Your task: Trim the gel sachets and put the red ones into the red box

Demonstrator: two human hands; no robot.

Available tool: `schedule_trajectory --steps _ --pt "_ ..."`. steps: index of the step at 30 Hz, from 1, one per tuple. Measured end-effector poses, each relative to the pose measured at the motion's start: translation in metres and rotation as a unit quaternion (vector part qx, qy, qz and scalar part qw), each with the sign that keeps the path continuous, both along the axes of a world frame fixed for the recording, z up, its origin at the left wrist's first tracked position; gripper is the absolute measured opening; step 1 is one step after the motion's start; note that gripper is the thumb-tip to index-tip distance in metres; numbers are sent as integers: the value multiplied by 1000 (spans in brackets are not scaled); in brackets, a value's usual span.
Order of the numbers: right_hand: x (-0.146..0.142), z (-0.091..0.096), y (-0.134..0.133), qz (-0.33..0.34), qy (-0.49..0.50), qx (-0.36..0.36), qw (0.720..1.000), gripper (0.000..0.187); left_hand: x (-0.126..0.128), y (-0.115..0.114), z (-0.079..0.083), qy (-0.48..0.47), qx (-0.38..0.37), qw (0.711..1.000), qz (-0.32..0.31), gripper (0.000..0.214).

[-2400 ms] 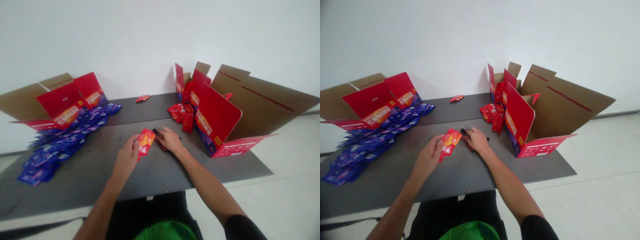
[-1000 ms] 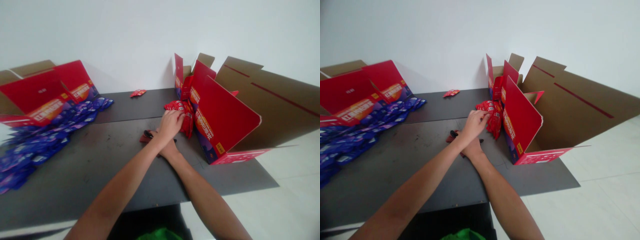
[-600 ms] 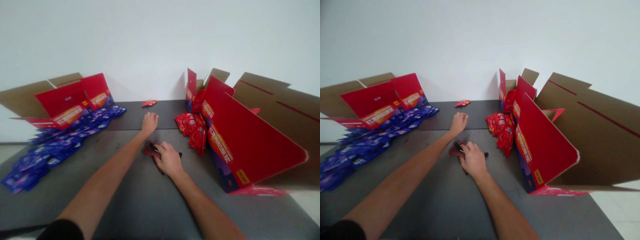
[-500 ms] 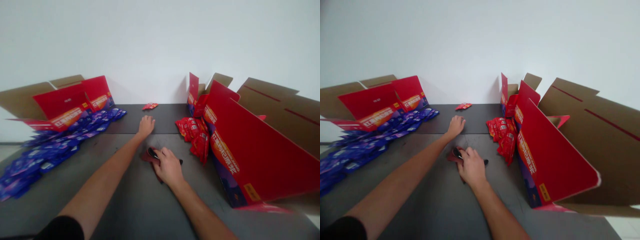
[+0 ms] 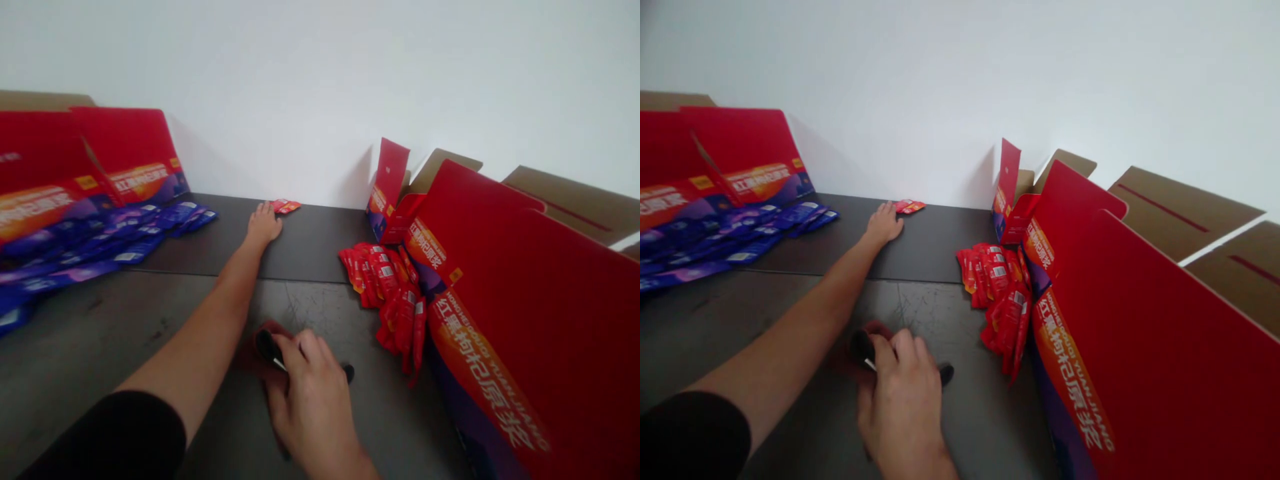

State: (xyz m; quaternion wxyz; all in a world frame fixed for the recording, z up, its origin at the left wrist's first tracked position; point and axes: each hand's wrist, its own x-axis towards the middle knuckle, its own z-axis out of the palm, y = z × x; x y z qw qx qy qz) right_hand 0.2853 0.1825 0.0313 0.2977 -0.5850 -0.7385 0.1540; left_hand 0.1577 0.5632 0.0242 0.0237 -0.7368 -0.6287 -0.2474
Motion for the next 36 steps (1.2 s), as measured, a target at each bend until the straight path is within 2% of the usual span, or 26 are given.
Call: schedule_trajectory --steps 3,7,11,15,19,26,31,36 --pt "0 0 0 -1 4 -5 1000 47 -2 9 -2 -7 -7 1000 10 42" --pt "3 0 2 -3 3 -1 1000 42 -2 -4 -2 -5 -13 999 34 39" --pt "5 0 5 -1 7 21 1000 41 -5 -38 5 2 -18 998 59 38" --pt "9 0 8 2 -3 48 999 37 -14 -86 15 9 -26 997 72 31" --pt "20 1 14 -3 1 85 996 34 -25 -149 20 20 -33 997 66 36" --pt "35 6 18 -37 60 127 989 40 -34 -278 17 50 -44 998 13 37" --pt "41 -1 15 -92 110 171 975 44 -36 -383 19 56 -53 996 -35 35" --pt "41 -6 7 -105 89 189 972 47 -59 -493 15 34 -68 992 -102 46"
